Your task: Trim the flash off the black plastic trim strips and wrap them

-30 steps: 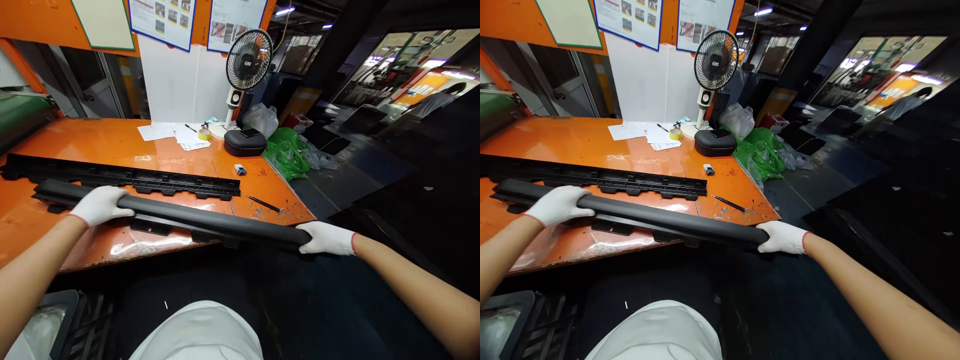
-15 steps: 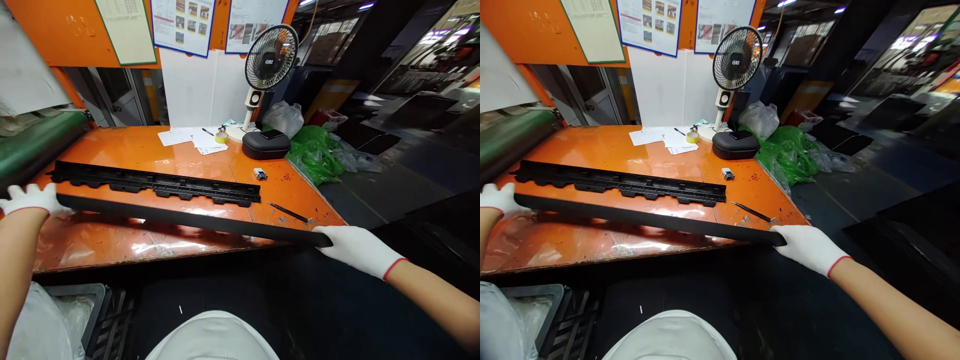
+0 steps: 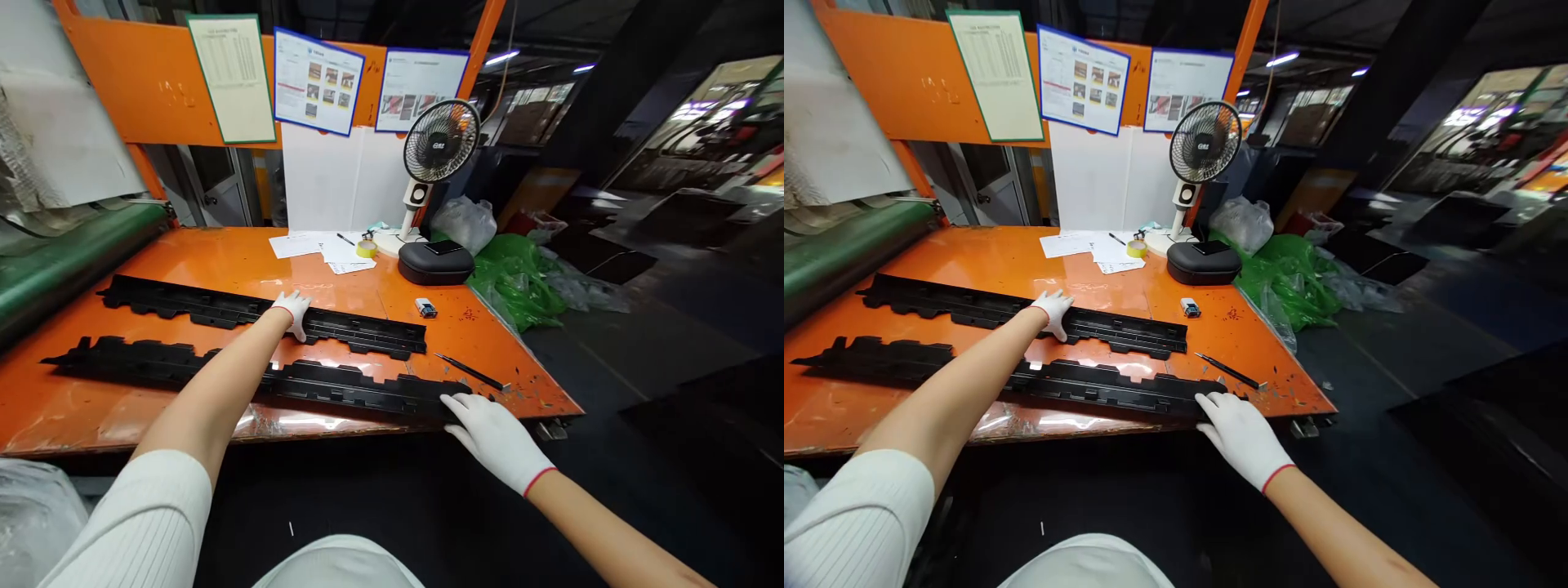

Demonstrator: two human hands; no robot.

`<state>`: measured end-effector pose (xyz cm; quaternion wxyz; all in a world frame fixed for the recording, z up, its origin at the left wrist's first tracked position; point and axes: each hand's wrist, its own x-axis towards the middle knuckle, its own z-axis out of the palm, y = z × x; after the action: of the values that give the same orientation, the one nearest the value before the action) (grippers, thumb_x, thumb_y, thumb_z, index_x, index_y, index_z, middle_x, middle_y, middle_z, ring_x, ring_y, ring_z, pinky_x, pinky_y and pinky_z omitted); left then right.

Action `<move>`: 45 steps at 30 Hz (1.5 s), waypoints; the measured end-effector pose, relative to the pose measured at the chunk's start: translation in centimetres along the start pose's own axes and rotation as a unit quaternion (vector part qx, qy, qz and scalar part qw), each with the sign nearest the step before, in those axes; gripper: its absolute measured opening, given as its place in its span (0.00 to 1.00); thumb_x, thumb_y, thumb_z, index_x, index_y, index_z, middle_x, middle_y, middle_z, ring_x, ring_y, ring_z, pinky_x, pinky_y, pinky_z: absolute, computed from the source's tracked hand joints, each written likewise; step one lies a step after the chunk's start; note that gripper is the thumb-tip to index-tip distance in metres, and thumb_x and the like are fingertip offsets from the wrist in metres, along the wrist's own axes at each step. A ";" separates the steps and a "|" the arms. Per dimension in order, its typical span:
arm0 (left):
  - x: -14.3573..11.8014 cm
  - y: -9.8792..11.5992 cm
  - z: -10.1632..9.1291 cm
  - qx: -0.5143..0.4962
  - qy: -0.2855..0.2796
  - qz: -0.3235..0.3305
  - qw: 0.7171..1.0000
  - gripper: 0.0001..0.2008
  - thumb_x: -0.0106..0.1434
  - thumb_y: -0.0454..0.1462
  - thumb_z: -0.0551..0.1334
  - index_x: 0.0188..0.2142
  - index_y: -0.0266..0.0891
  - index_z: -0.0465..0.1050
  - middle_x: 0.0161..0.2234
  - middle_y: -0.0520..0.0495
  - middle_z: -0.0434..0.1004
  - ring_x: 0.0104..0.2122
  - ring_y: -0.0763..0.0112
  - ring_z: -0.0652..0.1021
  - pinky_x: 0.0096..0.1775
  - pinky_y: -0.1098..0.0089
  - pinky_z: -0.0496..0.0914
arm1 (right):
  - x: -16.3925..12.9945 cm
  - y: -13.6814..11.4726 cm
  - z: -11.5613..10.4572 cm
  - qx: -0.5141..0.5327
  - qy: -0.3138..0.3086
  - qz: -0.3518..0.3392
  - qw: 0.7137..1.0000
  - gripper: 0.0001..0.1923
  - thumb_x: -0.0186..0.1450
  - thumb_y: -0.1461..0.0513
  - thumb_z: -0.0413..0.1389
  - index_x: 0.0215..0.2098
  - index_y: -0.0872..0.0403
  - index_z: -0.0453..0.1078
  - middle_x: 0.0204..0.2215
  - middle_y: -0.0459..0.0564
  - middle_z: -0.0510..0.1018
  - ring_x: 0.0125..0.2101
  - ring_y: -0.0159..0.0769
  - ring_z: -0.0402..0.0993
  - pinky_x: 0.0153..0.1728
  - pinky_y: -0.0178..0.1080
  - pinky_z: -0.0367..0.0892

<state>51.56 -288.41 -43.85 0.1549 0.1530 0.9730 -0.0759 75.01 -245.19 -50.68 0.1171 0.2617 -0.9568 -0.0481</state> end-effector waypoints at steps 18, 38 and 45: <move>-9.9 10.4 7.7 0.018 0.359 0.073 0.930 0.17 0.64 0.25 0.60 0.47 0.37 0.82 0.41 0.38 0.83 0.43 0.49 0.81 0.43 0.56 0.72 | 12.6 -11.8 -3.5 0.134 0.124 -0.018 0.983 0.26 0.72 0.61 0.65 0.65 0.62 0.69 0.55 0.64 0.80 0.55 0.55 0.76 0.62 0.56 0.72; -10.8 8.6 9.3 -0.065 0.451 0.063 0.888 0.21 0.58 0.22 0.61 0.44 0.41 0.83 0.40 0.42 0.85 0.40 0.52 0.80 0.40 0.55 0.68 | -0.9 4.5 -5.3 -0.048 0.132 0.085 0.986 0.40 0.73 0.45 0.59 0.75 0.56 0.62 0.62 0.68 0.78 0.64 0.69 0.71 0.67 0.67 0.65; -11.8 9.2 8.4 -0.083 0.349 0.064 0.931 0.23 0.62 0.24 0.58 0.49 0.45 0.82 0.46 0.41 0.86 0.46 0.51 0.81 0.47 0.53 0.72 | 1.9 2.3 -3.5 -0.081 0.103 0.089 0.987 0.21 0.65 0.71 0.54 0.51 0.54 0.82 0.41 0.58 0.85 0.38 0.51 0.79 0.40 0.49 0.74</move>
<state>67.54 -284.63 -48.80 -0.1777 0.2189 0.9566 0.0731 73.20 -244.27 -46.54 0.2396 0.1689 -0.9521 -0.0872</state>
